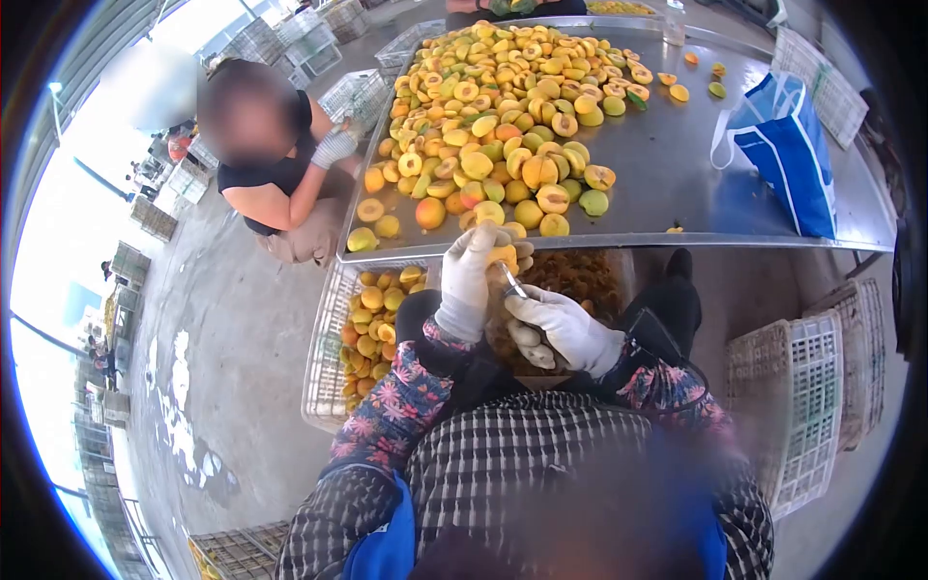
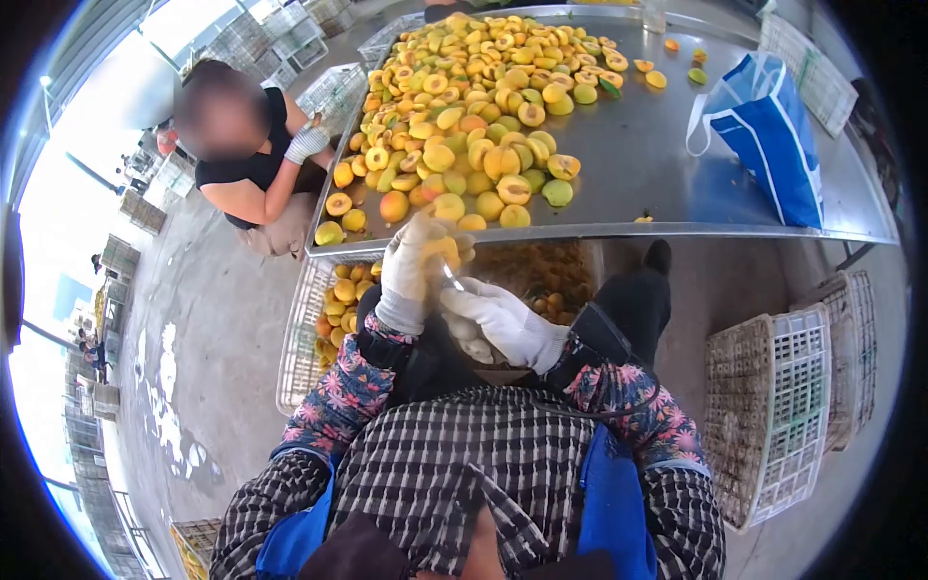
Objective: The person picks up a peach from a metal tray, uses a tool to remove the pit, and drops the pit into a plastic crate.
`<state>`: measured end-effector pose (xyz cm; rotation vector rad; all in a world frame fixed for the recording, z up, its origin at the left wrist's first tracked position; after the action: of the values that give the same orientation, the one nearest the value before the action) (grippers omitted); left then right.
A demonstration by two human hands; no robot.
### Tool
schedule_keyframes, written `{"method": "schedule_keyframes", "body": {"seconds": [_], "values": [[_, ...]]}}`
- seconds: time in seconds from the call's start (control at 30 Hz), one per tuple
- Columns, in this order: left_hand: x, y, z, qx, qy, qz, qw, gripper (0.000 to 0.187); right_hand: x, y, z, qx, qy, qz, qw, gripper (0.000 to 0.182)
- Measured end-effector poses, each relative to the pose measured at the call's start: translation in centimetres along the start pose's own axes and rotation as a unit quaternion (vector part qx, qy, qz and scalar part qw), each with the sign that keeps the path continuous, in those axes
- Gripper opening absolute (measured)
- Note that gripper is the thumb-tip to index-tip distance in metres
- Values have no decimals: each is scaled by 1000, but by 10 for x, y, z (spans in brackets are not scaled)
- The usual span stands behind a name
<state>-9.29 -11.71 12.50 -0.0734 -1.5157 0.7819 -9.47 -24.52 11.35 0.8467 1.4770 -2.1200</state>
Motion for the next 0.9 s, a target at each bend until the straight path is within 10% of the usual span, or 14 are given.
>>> {"method": "schedule_keyframes", "body": {"seconds": [0.1, 0.2, 0.27, 0.47, 0.7, 0.77, 0.8, 0.9], "values": [[-15, 9, -13, 2, 110, 21, 994, 37, -1, 21, -22, 32, 229, 232, 945, 20], [-25, 11, -21, -9, 161, 20, 987, 36, 2, 37, -31, 45, 243, 295, 923, 24], [-32, 13, -25, -18, 172, 31, 984, 36, 3, 23, -12, 58, -25, 77, 995, 26], [-53, 13, -41, -44, 155, 86, 983, 46, 11, 37, -14, -24, -79, -171, 982, 29], [-85, 36, -57, 25, 117, -16, 993, 35, 9, 83, 0, 112, -117, 159, 974, 21], [-87, 46, -51, 1, 102, -53, 993, 33, 2, 115, 3, 194, 58, 554, 808, 23], [-81, 52, -46, -16, 102, -67, 992, 33, 2, 109, 12, 196, 241, 750, 583, 23], [-57, 86, -39, -24, 69, -67, 995, 36, 3, 96, 5, 146, 324, 800, 484, 31]]}}
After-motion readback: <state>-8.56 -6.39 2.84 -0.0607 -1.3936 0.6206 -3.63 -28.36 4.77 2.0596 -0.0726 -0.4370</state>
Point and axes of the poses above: each hand's wrist, its own z-axis away from the middle knuckle, its own y-axis out of the back of the hand, x = y × z, the point moved 6 cm from there along -z, towards the middle knuckle, and after that the axes turned 4 degrees about -z, right-handed, at the moved point
